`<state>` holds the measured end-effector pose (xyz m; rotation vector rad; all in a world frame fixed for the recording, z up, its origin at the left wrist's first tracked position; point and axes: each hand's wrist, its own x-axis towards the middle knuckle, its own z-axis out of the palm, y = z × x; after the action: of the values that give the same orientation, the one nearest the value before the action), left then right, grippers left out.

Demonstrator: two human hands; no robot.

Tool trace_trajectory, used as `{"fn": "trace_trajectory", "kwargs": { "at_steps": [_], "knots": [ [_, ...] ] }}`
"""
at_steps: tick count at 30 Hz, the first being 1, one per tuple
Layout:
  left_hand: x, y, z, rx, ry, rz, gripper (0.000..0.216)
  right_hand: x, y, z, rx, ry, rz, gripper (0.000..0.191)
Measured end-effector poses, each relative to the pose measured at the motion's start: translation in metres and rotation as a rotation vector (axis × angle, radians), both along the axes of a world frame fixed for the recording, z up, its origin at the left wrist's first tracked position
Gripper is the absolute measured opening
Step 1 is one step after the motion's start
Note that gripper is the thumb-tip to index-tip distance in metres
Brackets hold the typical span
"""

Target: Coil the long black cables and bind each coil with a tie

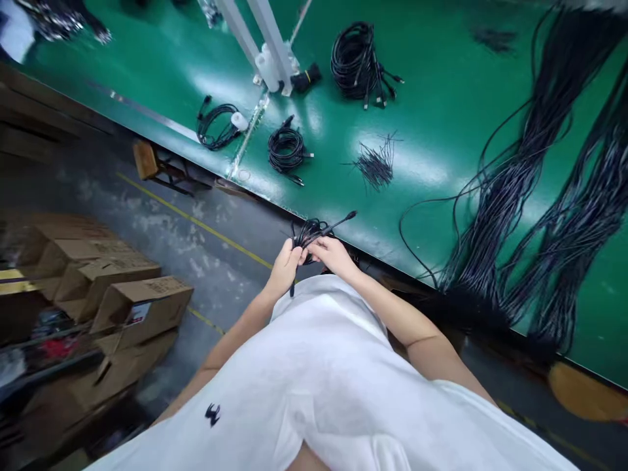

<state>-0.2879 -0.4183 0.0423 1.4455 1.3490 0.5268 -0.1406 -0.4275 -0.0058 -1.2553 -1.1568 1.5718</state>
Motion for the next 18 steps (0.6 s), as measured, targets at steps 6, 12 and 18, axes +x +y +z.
{"fn": "trace_trajectory", "kwargs": {
  "at_steps": [6,12,18],
  "knots": [
    [-0.073,-0.105,0.002,0.056,0.098,-0.041,0.015,-0.055,-0.110,0.035,0.793,-0.867,0.183,0.030],
    [-0.072,-0.084,0.008,-0.080,-0.072,-0.153,0.041,-0.037,-0.061,0.055,1.253,-1.051,0.480,0.031],
    [-0.081,-0.095,0.007,-0.240,-0.414,-0.024,0.036,-0.047,-0.067,0.065,1.272,-1.047,0.645,0.039]
  ]
}}
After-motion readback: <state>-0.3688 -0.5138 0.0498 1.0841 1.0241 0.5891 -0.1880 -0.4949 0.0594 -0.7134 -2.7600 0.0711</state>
